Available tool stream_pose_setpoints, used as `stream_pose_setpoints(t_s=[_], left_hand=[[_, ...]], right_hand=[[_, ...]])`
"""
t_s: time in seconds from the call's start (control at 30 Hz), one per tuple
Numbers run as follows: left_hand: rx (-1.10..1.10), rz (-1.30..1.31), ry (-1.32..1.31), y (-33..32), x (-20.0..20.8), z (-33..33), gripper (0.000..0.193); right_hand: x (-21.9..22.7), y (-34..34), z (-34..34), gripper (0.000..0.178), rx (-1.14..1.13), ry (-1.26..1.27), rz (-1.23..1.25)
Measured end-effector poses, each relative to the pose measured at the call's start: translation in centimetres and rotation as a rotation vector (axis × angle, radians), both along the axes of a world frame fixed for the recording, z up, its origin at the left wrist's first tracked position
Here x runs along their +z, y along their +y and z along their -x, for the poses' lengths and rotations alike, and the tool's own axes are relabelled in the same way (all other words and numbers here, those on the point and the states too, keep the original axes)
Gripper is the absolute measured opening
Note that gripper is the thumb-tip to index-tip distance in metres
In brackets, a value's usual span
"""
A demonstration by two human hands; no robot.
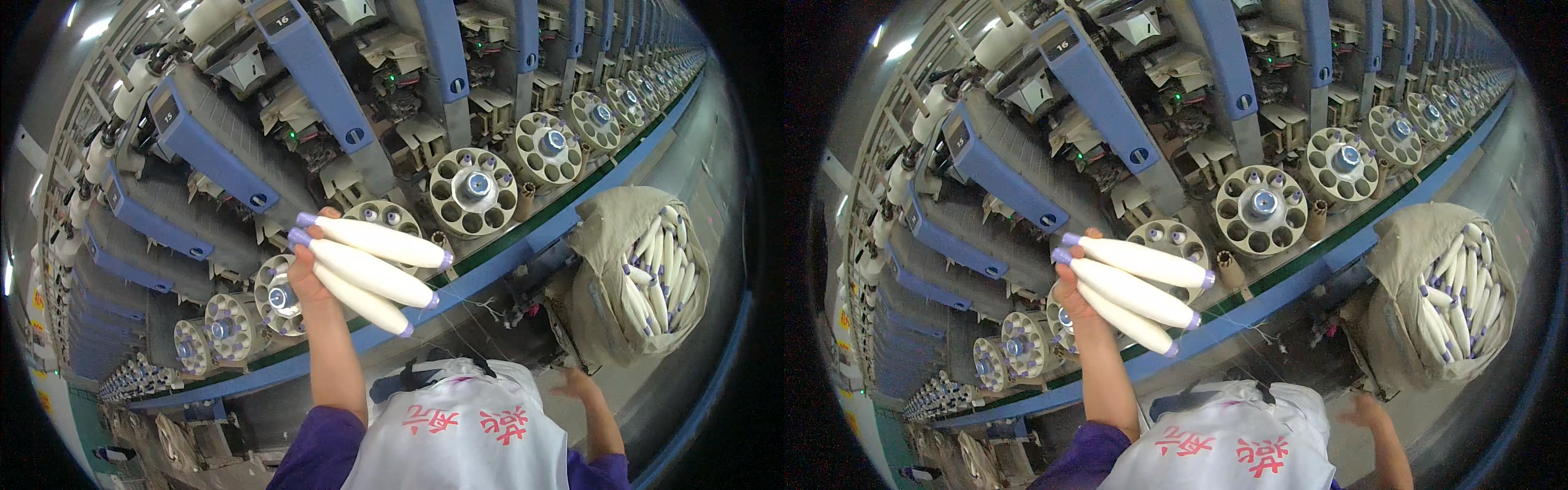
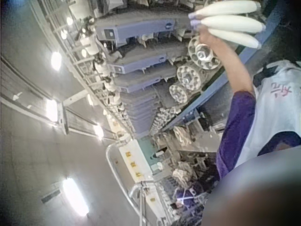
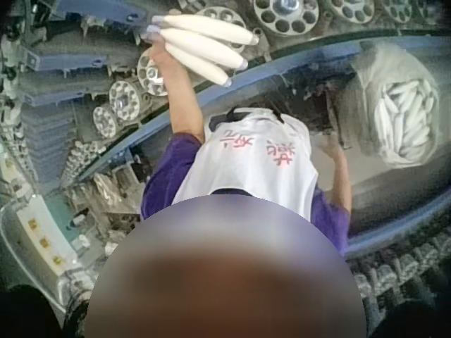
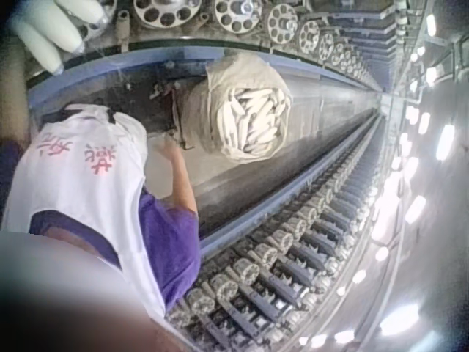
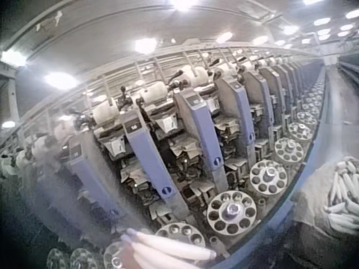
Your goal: The person repeatedly picks white thread spools from a large sack and places them into empty slots on rotating spindles of textile machines. The person handles several spools at a time, aligning them into the machine slots, then returns to the sack for more.
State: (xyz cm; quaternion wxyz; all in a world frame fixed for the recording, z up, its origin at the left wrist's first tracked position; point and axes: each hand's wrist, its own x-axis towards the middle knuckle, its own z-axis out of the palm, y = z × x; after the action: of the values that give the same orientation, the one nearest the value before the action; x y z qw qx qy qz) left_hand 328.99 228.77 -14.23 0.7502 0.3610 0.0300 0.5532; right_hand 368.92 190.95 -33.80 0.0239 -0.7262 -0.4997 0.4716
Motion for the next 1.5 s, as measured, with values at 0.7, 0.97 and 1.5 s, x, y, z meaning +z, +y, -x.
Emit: stream_pose_setpoints(t_s=[0.7,0.97,1.5], left_hand=[[-0.040,0.045,0.288,2.3,-2.8,5.6,0.038],[-0.027,-0.526,1.300,10.0,-6.3,0.2,0.033],[-0.211,-1.328,1.200,12.2,-15.8,5.4,0.032]], right_hand=[[3.7,18.2,9.9,0.090,-0.443,0.742,-0.268],[14.7,30.6,21.9,0.027,-0.412,0.879,0.046],[5.7,39.3,26.0,0.029,-0.316,0.534,-0.443]])
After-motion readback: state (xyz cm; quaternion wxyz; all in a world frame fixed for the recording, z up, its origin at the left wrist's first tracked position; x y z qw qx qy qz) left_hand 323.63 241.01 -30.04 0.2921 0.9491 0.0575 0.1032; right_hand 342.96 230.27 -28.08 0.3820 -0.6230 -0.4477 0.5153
